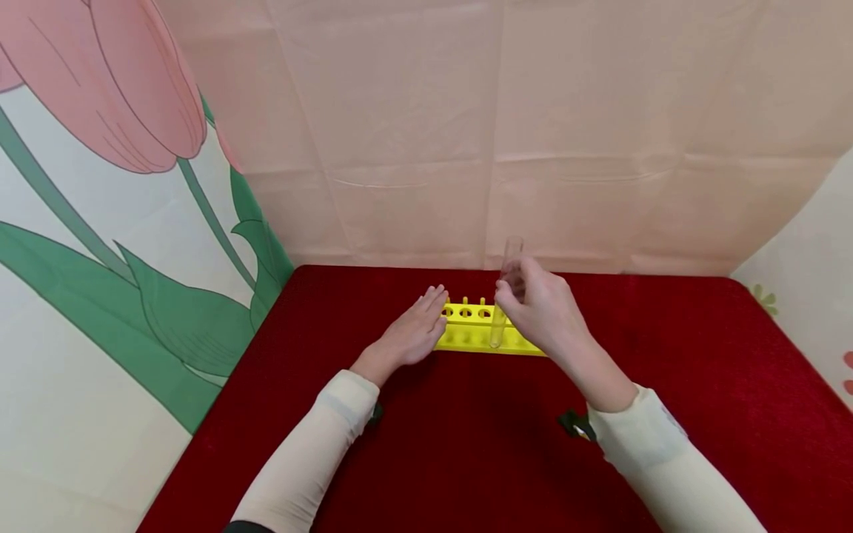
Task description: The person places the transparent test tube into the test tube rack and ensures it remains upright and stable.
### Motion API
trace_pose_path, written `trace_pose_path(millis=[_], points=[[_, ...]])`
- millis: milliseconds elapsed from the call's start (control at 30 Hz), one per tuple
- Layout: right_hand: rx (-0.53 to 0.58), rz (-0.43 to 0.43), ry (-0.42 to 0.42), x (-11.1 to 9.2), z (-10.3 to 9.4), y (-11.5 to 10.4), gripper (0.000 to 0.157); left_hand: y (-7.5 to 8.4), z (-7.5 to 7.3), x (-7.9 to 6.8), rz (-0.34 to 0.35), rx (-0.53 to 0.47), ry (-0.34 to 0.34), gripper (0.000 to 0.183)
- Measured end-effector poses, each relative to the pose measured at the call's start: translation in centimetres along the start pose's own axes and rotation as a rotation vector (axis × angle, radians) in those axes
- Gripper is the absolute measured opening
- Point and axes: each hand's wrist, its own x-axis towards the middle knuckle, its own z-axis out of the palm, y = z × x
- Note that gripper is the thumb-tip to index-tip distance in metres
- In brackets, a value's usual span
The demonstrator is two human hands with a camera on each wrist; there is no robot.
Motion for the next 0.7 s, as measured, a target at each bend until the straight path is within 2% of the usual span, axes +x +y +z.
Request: trace_pose_path(millis=[700], points=[[0.037,-0.059,0.036,1.5,1.0,-0.2,0.020,0.0,0.1,0.0,-0.004,0.020,0.013,0.056]])
